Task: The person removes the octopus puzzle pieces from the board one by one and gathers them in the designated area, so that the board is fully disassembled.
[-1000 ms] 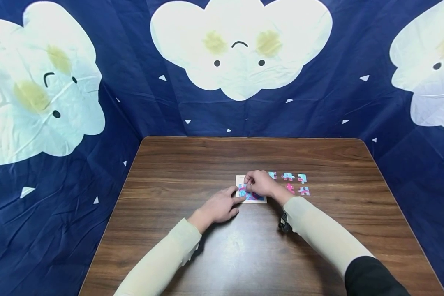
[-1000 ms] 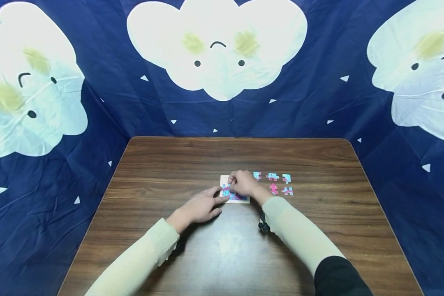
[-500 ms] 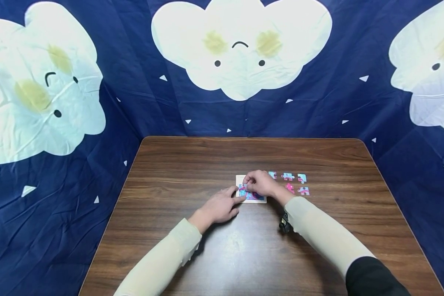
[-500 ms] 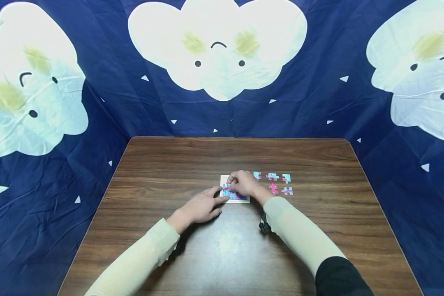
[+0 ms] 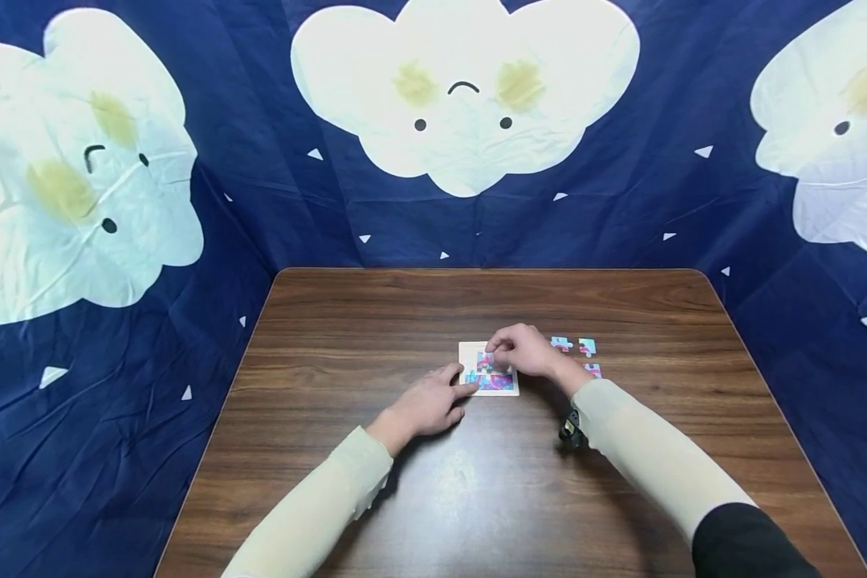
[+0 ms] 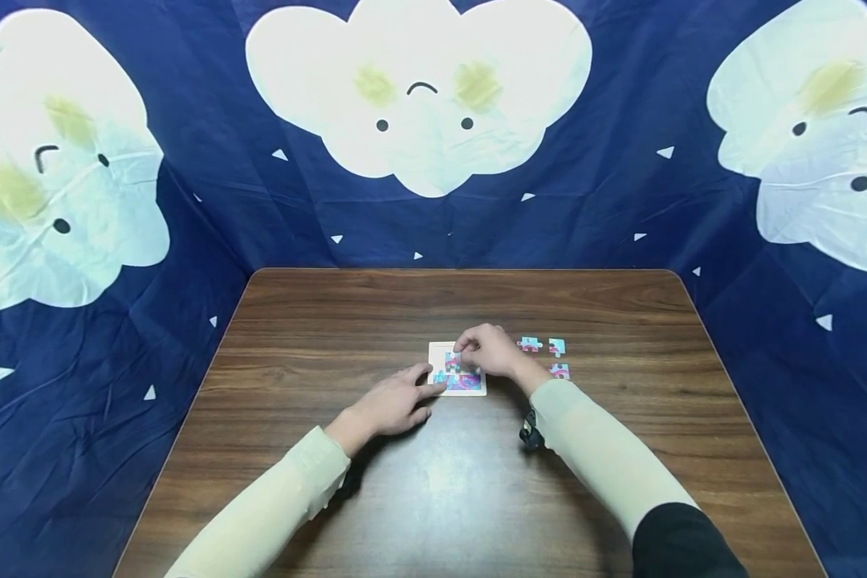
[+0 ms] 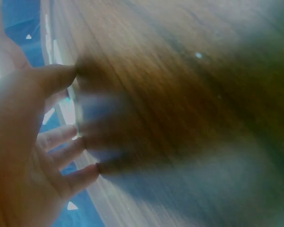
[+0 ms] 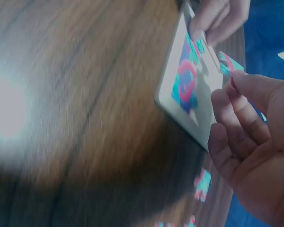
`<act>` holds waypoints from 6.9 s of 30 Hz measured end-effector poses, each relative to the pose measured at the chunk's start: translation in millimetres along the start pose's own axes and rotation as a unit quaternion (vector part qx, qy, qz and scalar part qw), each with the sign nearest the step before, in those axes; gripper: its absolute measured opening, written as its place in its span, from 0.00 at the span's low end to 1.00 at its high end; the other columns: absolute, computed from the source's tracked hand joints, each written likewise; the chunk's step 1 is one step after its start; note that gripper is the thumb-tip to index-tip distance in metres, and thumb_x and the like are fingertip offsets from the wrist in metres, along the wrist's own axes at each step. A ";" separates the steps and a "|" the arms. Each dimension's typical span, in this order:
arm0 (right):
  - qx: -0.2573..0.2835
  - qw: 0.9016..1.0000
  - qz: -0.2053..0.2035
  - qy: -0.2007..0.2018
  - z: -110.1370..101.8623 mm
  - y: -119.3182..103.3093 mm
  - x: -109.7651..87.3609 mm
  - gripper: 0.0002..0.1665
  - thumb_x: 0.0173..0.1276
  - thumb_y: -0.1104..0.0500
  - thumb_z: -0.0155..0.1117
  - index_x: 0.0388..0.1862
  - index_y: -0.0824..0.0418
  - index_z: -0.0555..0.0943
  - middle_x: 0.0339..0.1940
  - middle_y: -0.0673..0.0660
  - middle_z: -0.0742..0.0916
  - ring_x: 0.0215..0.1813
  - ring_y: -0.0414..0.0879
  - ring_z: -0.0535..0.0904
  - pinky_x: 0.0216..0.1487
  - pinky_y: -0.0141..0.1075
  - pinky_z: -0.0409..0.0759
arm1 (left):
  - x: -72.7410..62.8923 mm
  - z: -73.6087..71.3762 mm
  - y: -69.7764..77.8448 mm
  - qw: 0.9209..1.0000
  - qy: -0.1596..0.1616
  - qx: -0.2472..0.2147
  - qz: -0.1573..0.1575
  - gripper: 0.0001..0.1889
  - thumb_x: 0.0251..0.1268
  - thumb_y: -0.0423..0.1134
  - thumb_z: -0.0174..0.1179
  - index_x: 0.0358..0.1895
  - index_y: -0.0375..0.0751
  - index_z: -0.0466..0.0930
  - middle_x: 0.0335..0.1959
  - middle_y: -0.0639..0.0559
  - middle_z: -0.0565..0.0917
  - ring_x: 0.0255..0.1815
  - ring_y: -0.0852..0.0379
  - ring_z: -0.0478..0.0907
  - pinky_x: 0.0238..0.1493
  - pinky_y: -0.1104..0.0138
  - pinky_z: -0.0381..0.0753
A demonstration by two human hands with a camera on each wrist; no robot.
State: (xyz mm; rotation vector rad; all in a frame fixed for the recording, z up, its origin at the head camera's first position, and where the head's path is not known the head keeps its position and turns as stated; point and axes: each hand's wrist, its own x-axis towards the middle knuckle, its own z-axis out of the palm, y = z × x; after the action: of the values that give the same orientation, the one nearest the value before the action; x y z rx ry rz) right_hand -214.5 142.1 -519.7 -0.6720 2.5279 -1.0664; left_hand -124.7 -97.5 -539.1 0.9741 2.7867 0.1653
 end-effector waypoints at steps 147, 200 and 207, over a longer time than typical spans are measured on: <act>0.000 1.000 -0.017 0.024 -5.5 24.6 -49.9 0.08 0.63 0.67 0.72 0.41 0.60 0.86 0.29 0.47 0.86 0.34 0.38 0.81 0.38 0.32 0.80 | 2.6 8.6 12.1 0.999 0.031 0.022 0.016 0.27 0.75 0.45 0.54 0.75 0.63 0.71 0.75 0.40 0.68 0.77 0.39 0.64 0.69 0.39 0.72; -0.088 0.988 0.074 0.098 -50.2 103.9 -150.8 0.04 0.62 0.60 0.76 0.35 0.55 0.88 0.27 0.44 0.85 0.31 0.34 0.78 0.35 0.31 0.76 | 1.3 16.9 10.9 1.000 0.023 -0.001 -0.001 0.28 0.77 0.44 0.51 0.78 0.66 0.66 0.78 0.42 0.65 0.80 0.38 0.59 0.73 0.38 0.65; -0.092 0.986 0.083 0.109 -47.3 101.8 -150.9 0.05 0.61 0.61 0.76 0.35 0.56 0.87 0.27 0.45 0.84 0.31 0.36 0.77 0.34 0.31 0.75 | 0.7 15.9 11.5 1.000 0.025 -0.005 -0.002 0.28 0.77 0.44 0.50 0.77 0.65 0.67 0.78 0.42 0.64 0.80 0.38 0.59 0.73 0.37 0.65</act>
State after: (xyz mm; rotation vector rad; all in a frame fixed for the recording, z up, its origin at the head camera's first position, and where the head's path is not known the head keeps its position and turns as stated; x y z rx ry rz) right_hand -139.5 312.4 -546.9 -0.3979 2.8372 -0.9002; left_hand -114.9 -87.4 -552.8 0.9761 2.8292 0.2049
